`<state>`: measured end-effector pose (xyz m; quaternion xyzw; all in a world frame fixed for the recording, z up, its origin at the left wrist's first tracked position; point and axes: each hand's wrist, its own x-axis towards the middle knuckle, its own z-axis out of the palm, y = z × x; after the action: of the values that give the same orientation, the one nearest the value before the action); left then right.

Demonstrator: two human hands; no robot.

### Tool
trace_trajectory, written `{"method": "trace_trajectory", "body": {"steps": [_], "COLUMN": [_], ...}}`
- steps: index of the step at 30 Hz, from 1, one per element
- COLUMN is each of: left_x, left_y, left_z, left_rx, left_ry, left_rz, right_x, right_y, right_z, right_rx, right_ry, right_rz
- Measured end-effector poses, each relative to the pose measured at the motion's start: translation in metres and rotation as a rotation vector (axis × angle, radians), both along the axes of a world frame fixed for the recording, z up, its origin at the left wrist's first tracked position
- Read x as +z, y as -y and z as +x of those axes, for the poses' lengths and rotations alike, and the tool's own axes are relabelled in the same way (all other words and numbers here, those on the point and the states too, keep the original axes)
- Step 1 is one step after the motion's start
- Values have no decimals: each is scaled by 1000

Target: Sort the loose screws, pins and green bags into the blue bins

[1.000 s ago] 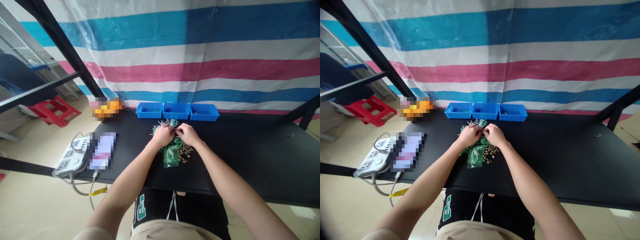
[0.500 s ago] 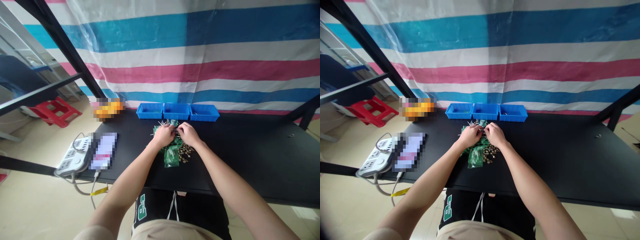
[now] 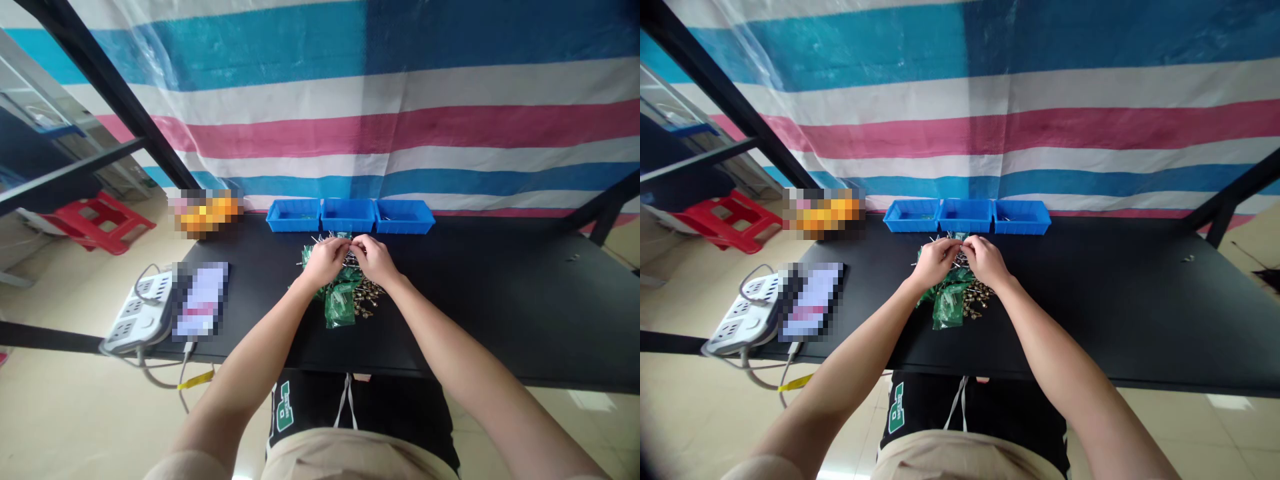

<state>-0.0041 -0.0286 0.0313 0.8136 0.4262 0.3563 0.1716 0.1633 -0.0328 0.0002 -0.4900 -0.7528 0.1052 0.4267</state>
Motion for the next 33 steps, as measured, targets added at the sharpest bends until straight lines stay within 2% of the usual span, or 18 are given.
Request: {"method": "trace_trajectory", "body": {"steps": [4, 9, 13, 19, 23, 27, 33], "left_x": [3, 2, 0, -1, 1, 4, 3], "left_y": [-1, -3, -6, -6, -6, -5, -7], "left_z": [1, 0, -1, -3, -3, -3, -5], "left_rx": [76, 77, 113, 203, 246, 303, 288], "left_ry": [77, 87, 95, 73, 53, 84, 82], "left_rz": [-119, -195, -147, -78, -70, -83, -86], "right_x": [0, 4, 5, 7, 8, 4, 0], "right_y": [2, 5, 5, 5, 5, -2, -26], "right_z": [-2, -6, -5, -2, -1, 4, 21], "right_rx": [22, 23, 34, -26, 28, 16, -287], "right_ry": [-152, -203, -157, -121, -149, -367, -965], "right_rz": [13, 14, 32, 98, 48, -120, -222]}}
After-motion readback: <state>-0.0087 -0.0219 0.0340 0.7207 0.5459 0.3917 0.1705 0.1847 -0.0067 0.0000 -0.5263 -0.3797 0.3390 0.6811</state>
